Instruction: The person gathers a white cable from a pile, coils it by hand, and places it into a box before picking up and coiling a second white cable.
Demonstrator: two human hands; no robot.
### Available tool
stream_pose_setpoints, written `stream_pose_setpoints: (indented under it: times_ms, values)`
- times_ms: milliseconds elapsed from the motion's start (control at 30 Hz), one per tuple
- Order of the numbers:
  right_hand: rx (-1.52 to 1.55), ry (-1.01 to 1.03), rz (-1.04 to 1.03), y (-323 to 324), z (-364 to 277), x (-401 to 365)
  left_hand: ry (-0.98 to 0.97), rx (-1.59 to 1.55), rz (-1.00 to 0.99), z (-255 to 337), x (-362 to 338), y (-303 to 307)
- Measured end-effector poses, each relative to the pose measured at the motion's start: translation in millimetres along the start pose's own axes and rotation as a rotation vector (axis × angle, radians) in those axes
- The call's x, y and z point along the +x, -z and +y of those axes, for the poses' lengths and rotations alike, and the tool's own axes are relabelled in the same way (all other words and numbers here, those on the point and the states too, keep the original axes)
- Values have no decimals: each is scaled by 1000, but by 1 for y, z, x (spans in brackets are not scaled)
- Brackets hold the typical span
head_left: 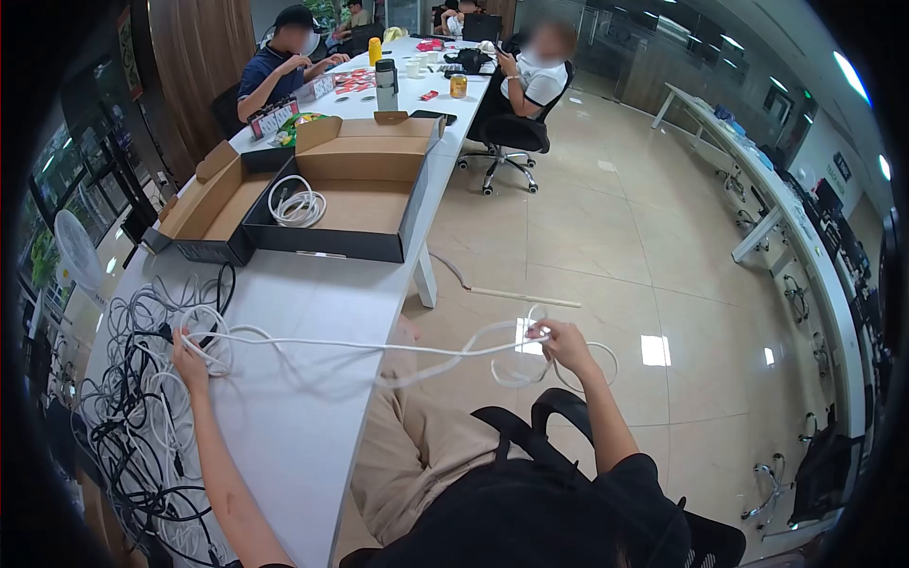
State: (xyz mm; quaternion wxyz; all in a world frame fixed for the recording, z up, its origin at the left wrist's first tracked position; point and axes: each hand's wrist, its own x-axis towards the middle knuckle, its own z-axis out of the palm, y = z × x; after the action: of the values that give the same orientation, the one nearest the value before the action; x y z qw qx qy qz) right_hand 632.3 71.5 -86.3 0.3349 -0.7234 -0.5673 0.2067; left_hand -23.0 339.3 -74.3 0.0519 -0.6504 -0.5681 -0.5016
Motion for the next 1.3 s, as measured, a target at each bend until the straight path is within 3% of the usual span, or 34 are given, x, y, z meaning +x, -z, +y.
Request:
stream_pose_setpoints:
  times_ms: [33, 67, 167, 200, 267, 300, 333, 433, 467, 667, 800, 900, 967, 1167, 1300]
  values:
    - [185, -30, -150, 0, -1, 1, -48, 38, 43, 3, 4, 1]
    - [269, -86, -233, 5, -2, -2, 157, 55, -131, 5, 4, 8]
    - [505, -43, -307, 22, -12, -10, -175, 65, 63, -21, 4, -3]
    - [412, -12, -334, 31, -10, -10, -14, -40, 37, 17, 2, 5]
    - [216, 50, -387, 50, -4, -7, -28, 5, 46, 28, 2, 6]
    - [211, 30, -358, 58, -10, -4, -33, 28, 46, 26, 1, 6]
    - [205, 8, -329, 65, -18, -1, -188, 134, 86, 18, 4, 4]
    - [288, -27, -203, 81, 1, 7, 140, -108, -36, 16, 2, 6]
    - [346, -20, -145, 89, 9, 8, 161, -200, -30, -3, 3, 0]
    - [640, -80, 278, 133, 77, 6, 213, -201, -114, 14, 2, 5]
    - [692, -61, 441, 132, 85, 16, 60, -145, -1, -7, 1, -1]
    - [720, -23, 487, 129, 43, 20, 145, -145, 24, 13, -1, 5]
    - [690, 124, 496, 132, 14, 32, 187, -149, 81, 13, -2, 2]
    - [680, 397, 511, 121, -121, 51, 765, -856, -214, 104, 14, 56]
    - [814, 584, 473, 92, -202, 79, 798, -1503, -280, 149, 26, 118]
